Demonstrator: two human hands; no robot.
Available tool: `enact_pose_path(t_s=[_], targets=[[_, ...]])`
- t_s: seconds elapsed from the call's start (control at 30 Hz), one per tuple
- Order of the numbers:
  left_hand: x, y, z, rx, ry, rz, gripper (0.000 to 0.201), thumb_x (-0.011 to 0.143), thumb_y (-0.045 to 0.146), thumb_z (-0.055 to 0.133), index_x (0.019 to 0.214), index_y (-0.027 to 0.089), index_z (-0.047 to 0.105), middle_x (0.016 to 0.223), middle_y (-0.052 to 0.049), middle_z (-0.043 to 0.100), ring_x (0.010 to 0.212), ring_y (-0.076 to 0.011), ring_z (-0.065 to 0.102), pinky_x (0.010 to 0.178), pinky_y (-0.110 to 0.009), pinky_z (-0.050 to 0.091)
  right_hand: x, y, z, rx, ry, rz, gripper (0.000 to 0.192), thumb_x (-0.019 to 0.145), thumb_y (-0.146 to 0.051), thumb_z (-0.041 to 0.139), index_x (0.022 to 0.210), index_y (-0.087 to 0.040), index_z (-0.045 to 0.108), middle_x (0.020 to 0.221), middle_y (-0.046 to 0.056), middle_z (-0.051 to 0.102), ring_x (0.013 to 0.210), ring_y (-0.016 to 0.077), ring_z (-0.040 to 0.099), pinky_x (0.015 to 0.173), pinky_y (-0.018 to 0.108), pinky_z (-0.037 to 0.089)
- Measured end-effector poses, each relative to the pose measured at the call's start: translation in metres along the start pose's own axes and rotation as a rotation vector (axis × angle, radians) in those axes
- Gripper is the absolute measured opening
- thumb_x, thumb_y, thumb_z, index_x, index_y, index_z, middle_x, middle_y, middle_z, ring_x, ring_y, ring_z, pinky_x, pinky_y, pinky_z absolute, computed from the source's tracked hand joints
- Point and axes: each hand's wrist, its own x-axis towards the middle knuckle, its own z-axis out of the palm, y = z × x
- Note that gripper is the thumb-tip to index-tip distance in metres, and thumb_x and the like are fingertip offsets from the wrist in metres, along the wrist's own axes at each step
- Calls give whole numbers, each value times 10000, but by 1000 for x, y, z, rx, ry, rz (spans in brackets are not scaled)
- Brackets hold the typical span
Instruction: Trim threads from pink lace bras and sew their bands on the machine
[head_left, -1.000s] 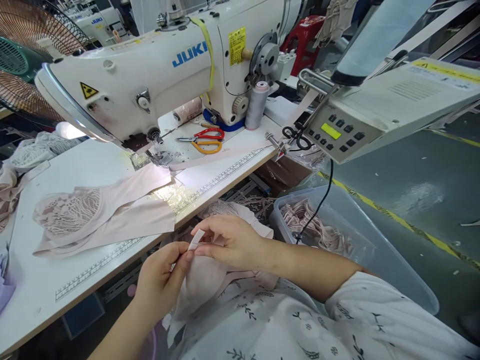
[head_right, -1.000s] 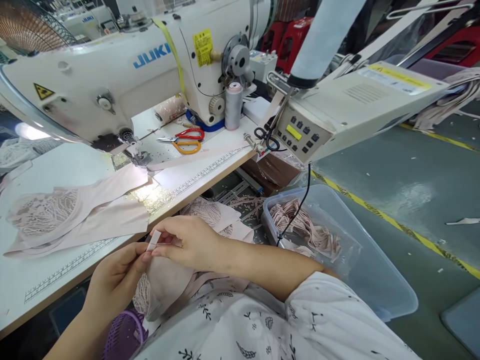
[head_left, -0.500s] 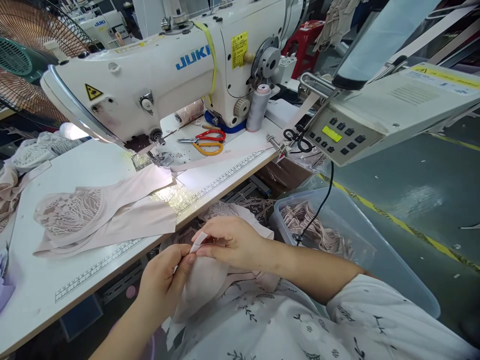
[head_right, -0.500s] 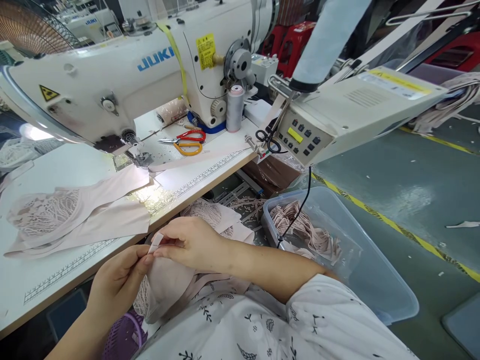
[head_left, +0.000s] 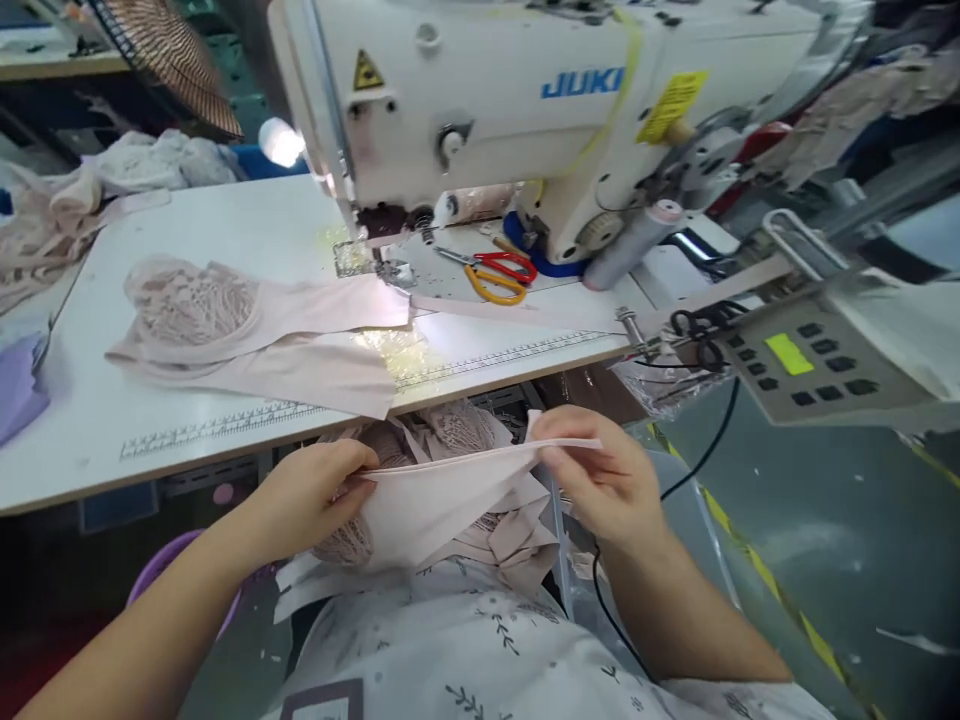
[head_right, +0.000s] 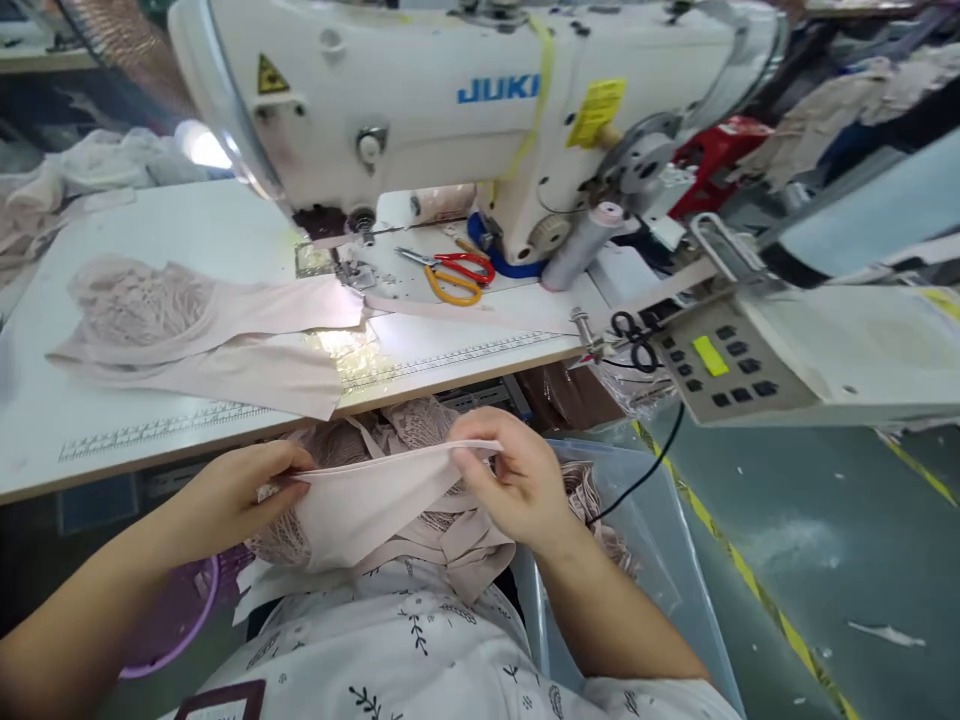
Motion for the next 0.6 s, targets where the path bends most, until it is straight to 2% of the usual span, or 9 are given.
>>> enact_pose_path(t_s=[0.13,0.27,0.4,0.6], targets=[[-21,0,6,-80,76,-68,142,846,304,451,807,211,551,766,-5,609,623,-131,546,524,-220,391,-13,12,-10,80,-48,-38,137,832,-151,560,910,-241,629,752,46,609,711,192,586,641,364,484],[-33,5,15,-182,89,-105,141,851,299,460,817,210,565,789,-6,612,636,-123,549,537,-212,404,-19,19,-16,153,-48,-11,134,817,-167,595,895,-255,660,711,40,599,669,190,575,595,354,475],[-37,3,23,-218,120,-63,126,855,286,476,833,206,571,795,-4,617,681,-122,567,578,-209,422,-22,25,-18,188,-43,69,135,815,-169,605,890,-263,666,721,37,593,698,195,571,599,356,470],[-38,1,22,-133,154,34,110,866,262,477,837,206,567,775,5,627,632,-110,563,542,-202,396,-21,27,-19,199,-68,50,122,815,-187,612,873,-267,683,735,40,598,711,195,572,628,371,475]])
